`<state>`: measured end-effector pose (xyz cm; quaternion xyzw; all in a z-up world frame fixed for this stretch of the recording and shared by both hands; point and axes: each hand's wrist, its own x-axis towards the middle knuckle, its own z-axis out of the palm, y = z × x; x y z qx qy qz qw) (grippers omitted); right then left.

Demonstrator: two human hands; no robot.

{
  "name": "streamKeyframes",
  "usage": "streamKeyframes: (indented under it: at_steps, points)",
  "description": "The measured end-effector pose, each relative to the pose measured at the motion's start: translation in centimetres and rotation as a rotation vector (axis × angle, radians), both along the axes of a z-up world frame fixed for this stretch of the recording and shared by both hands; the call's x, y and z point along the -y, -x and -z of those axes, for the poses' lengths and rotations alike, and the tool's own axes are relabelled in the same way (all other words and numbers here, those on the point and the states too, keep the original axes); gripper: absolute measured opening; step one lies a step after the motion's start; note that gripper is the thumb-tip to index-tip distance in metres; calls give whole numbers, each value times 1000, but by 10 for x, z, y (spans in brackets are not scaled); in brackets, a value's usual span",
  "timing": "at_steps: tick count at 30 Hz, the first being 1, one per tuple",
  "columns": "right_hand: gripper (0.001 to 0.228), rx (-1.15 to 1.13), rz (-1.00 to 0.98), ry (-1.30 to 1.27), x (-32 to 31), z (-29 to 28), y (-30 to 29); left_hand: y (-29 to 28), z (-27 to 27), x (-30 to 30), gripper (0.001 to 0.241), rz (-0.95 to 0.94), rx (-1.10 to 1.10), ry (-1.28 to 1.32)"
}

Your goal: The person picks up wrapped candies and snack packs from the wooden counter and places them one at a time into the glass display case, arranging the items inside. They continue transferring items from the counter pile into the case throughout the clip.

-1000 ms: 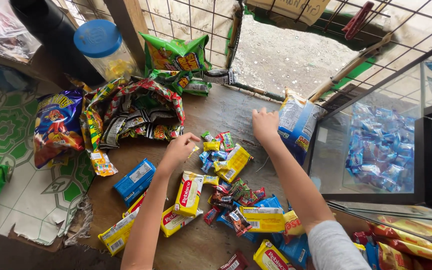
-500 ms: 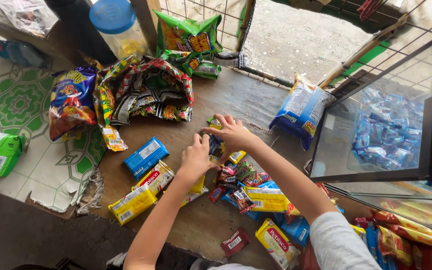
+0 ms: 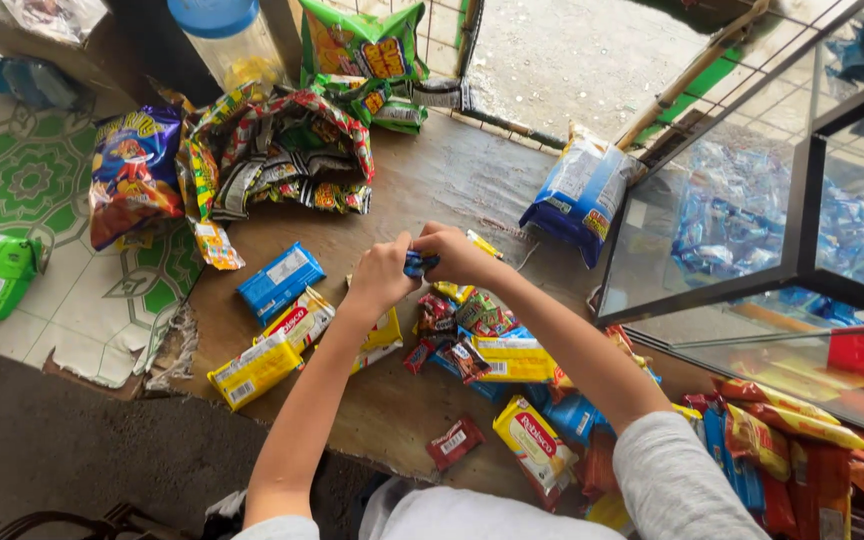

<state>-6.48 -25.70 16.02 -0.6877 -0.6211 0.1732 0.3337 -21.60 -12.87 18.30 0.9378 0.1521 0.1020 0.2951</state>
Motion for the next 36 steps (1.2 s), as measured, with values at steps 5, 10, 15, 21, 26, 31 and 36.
streamKeyframes:
  at_steps: [5, 10, 15, 21, 26, 31, 36]
  points:
    - [40, -84, -25, 87, 38, -30, 22, 41, -40, 25, 41, 74, 86, 99]
    - [53, -117, -212, 253, 69, -53, 33, 85, -18, 63, 44, 36, 91, 253]
    - [85, -554, -240, 419, 78, -94, 47, 115, 25, 94, 44, -104, 106, 162]
    - [55, -165, 53, 344, 60, -44, 29, 131, 33, 118, 65, -131, 269, 63]
    - [40, 287, 144, 142, 60, 9, 26, 152, 21, 121, 64, -66, 357, 12]
    - [24, 251, 197, 180, 71, -22, 48, 173, 31, 121, 55, -54, 358, -60]
    - [29, 97, 294, 76, 57, -31, 64, 183, 45, 123, 50, -150, 408, 35]
